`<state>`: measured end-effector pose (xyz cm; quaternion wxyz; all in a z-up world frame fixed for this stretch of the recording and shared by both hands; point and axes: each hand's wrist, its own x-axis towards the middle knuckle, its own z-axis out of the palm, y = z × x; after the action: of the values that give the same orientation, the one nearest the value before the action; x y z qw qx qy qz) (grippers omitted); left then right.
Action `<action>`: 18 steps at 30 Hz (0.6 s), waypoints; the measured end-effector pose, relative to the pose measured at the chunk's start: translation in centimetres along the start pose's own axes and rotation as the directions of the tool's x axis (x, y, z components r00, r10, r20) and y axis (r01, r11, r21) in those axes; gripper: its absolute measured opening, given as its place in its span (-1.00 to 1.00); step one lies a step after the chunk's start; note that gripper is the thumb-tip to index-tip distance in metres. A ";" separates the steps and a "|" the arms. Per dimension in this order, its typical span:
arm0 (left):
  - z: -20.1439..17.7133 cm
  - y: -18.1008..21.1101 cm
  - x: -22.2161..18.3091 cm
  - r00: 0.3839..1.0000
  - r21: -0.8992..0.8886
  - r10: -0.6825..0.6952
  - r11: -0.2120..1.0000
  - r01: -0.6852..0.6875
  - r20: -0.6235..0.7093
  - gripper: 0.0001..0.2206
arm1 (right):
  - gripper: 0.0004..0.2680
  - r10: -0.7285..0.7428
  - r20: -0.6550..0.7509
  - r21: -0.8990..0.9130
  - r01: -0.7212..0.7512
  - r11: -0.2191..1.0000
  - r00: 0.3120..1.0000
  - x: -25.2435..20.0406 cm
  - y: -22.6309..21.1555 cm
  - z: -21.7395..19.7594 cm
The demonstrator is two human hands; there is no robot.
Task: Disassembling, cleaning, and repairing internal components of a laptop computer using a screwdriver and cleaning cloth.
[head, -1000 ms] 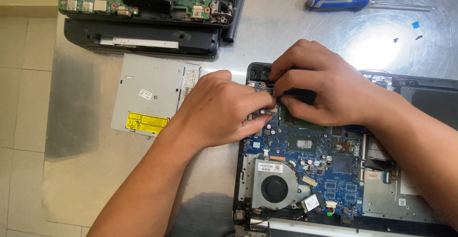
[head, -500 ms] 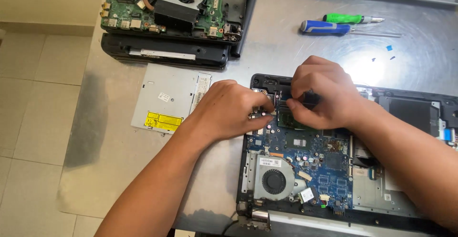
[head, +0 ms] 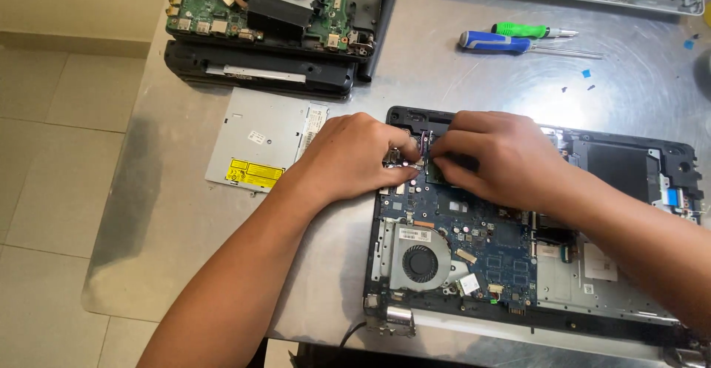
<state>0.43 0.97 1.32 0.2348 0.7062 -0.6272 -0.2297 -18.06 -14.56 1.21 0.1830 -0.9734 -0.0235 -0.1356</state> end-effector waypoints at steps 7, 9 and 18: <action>0.2 -0.3 0.2 1.000 -0.064 -0.022 0.998 0.022 0.011 -0.89 | -0.96 -0.158 -0.095 -0.095 0.149 0.984 0.983 -0.8 2.0 2.3; 0.2 -0.4 0.3 0.999 -0.075 -0.037 0.996 0.039 0.030 -0.89 | -0.97 -0.160 -0.094 -0.072 0.154 0.985 0.983 -0.7 1.7 2.2; 1.3 -0.9 0.6 0.990 0.011 -0.080 0.997 0.080 0.118 -0.85 | -0.92 -0.159 -0.012 -0.110 0.157 0.981 0.987 -0.5 1.2 1.5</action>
<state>0.39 0.39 -0.21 0.1856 0.7168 -0.6119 -0.2782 -18.05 -15.12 -0.74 0.1186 -0.9756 -0.0914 -0.1606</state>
